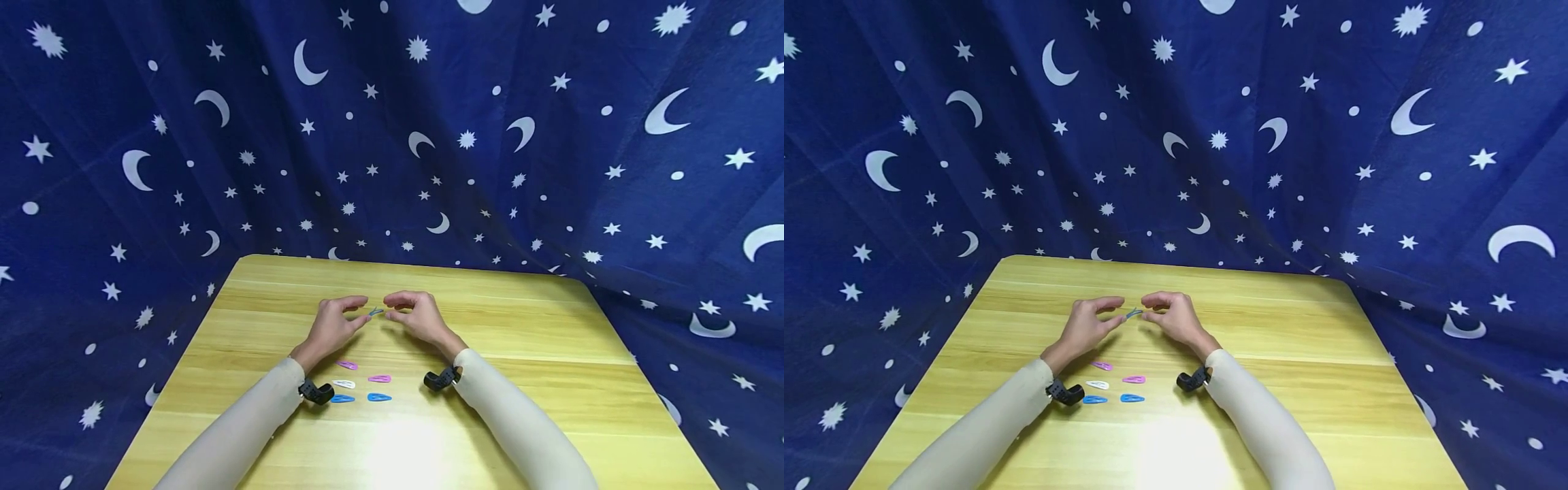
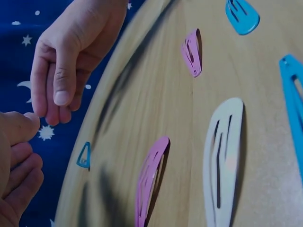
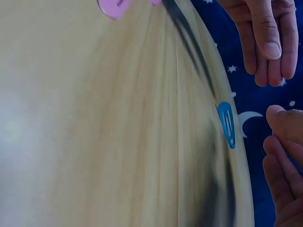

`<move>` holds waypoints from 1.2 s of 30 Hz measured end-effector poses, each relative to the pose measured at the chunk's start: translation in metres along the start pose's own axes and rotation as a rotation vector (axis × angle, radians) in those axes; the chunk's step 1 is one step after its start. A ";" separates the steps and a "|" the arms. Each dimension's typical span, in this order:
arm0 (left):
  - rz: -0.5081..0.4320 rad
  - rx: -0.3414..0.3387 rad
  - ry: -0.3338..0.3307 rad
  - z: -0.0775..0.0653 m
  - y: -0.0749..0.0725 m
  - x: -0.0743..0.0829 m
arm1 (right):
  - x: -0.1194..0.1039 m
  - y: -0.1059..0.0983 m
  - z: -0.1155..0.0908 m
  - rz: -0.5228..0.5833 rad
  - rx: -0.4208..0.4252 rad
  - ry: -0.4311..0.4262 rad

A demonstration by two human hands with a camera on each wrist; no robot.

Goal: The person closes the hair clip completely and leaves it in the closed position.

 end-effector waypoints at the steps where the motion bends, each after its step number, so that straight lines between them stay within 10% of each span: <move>1: -0.003 0.000 -0.006 0.001 0.002 -0.002 | 0.002 0.000 0.002 -0.001 -0.002 0.005; 13: -0.004 -0.022 -0.125 0.006 0.020 -0.023 | 0.016 0.011 0.014 -0.005 -0.029 0.035; 36: 0.061 -0.097 -0.133 0.017 0.036 -0.031 | 0.025 0.028 0.028 -0.026 -0.088 0.027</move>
Point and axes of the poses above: each hand's wrist, its own z-axis towards the middle knuckle, its own y-axis out of the palm, x = y × z, the point moved 9 cm from there along z, towards the middle knuckle, and after that the axes turned 8 degrees about z, right-handed, at the moved point
